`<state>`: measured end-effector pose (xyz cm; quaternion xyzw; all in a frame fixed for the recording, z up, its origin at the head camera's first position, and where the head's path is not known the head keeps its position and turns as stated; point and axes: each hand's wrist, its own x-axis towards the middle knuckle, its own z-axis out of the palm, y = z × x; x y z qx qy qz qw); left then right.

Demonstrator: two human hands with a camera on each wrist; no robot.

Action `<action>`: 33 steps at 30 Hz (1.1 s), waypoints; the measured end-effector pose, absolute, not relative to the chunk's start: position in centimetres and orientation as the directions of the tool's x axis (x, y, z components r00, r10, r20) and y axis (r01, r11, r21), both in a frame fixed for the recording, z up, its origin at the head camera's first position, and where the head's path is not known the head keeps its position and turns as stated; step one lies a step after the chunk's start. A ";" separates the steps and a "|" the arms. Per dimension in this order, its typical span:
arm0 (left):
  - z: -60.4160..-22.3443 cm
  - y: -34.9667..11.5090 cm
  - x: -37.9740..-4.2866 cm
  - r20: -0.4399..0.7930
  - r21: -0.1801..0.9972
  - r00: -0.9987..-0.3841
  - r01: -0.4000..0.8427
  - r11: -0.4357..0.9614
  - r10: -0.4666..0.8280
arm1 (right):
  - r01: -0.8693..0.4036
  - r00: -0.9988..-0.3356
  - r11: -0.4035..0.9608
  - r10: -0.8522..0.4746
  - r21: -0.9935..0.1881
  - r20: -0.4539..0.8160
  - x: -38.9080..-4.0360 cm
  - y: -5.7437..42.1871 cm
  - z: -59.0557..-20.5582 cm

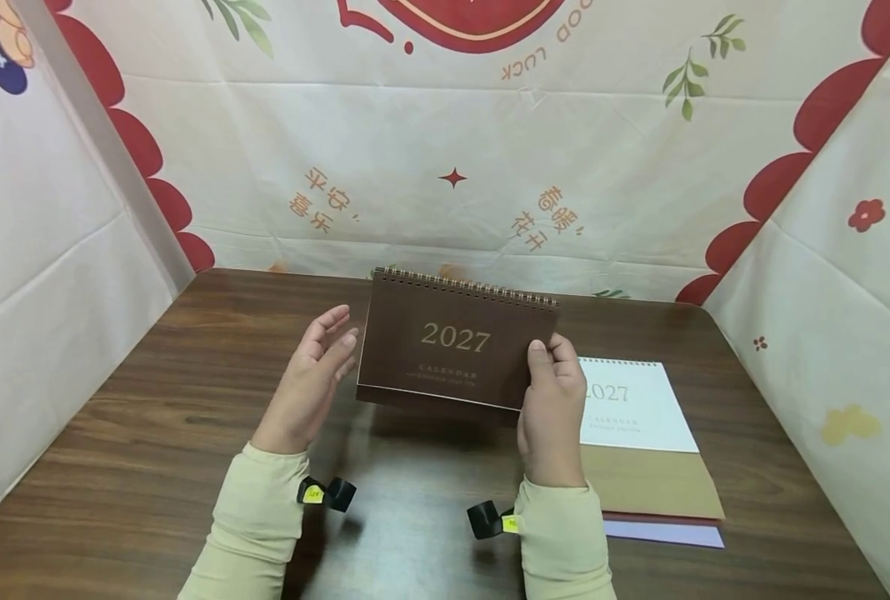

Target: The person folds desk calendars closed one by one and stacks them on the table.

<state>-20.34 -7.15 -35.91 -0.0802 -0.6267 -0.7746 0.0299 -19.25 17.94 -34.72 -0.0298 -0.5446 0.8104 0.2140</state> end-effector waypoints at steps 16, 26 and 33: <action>-37.0 -3.9 -20.3 0.270 0.962 -0.960 0.267 -0.050 0.075 | -0.340 -0.894 -0.367 0.413 -0.866 0.176 -19.5 17.8 -34.8; -37.4 -3.9 -20.3 0.264 0.963 -0.964 0.264 -0.064 0.004 | -0.404 -0.883 -0.391 0.403 -0.827 0.240 -19.5 17.7 -34.8; -37.4 -3.7 -20.3 0.240 0.968 -0.970 0.242 -0.074 -0.033 | -0.437 -0.869 -0.402 0.418 -0.805 0.263 -19.4 17.6 -34.8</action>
